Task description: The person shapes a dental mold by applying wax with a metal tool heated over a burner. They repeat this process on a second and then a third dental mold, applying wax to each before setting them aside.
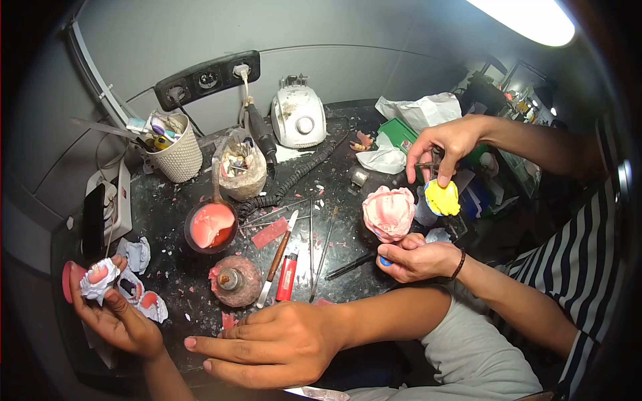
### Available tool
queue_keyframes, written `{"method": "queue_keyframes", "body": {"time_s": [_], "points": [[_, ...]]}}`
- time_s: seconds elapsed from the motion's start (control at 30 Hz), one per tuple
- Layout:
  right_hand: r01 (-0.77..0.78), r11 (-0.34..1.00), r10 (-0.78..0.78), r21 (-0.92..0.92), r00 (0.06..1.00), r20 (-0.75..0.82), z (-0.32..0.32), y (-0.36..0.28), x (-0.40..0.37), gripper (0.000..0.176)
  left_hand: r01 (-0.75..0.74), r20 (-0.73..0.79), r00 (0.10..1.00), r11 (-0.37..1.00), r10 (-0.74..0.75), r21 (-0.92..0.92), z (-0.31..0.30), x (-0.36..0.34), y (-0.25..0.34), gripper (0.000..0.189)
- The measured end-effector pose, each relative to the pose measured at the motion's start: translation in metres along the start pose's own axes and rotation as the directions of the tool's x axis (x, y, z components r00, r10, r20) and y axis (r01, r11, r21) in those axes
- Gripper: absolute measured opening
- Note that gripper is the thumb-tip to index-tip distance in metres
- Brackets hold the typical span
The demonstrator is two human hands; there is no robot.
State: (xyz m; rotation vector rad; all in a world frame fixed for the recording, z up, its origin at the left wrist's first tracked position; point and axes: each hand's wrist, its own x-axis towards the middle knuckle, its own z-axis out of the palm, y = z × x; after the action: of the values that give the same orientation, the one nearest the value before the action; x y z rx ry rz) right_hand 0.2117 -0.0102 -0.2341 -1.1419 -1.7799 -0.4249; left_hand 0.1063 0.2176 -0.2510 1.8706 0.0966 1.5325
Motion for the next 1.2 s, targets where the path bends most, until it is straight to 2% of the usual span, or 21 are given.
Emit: {"method": "queue_keyframes", "body": {"time_s": [0.07,0.1,0.17,0.23,0.37,0.43,0.6,0.7,1.2], "points": [[0.002,1.0,-0.002,0.003,1.0,0.002,0.0,0.0,0.0,0.017,0.15,-0.092,0.985,0.986,-0.144,0.07,0.006,0.0,0.011,0.048],[0.001,1.0,-0.001,-0.002,1.0,-0.011,0.001,0.0,0.0,0.017,0.151,-0.093,0.985,0.986,-0.144,0.069,0.004,-0.001,0.006,0.048],[-0.002,1.0,0.002,-0.005,1.0,-0.022,0.002,0.0,0.001,0.018,-0.015,-0.014,1.0,1.0,0.015,-0.008,-0.001,-0.002,-0.007,0.047],[0.033,0.999,-0.033,-0.007,0.994,-0.106,0.005,0.002,0.002,0.018,-0.013,-0.007,1.0,1.0,0.013,-0.002,-0.001,-0.003,-0.007,0.047],[0.045,0.998,-0.042,0.035,0.995,-0.096,0.007,0.001,0.0,0.02,-0.007,-0.012,1.0,1.0,0.007,-0.001,-0.002,-0.003,-0.008,0.046],[0.045,0.993,-0.035,0.106,0.995,-0.097,0.011,0.002,0.002,0.026,0.004,-0.017,1.0,1.0,-0.004,0.006,0.002,-0.004,-0.004,0.046],[0.008,1.0,-0.006,0.029,0.998,-0.062,0.012,-0.003,0.0,0.025,0.026,-0.008,1.0,1.0,-0.026,0.004,0.002,-0.004,-0.004,0.046],[0.028,1.0,-0.027,0.012,0.996,-0.086,0.016,-0.003,-0.002,0.025,-0.021,0.041,0.999,1.0,0.02,0.024,-0.005,-0.003,-0.012,0.045],[0.061,0.997,-0.066,-0.039,0.987,-0.149,0.013,-0.003,-0.001,0.027,0.038,0.002,0.999,0.999,-0.038,0.026,0.005,-0.005,-0.003,0.045]]}}
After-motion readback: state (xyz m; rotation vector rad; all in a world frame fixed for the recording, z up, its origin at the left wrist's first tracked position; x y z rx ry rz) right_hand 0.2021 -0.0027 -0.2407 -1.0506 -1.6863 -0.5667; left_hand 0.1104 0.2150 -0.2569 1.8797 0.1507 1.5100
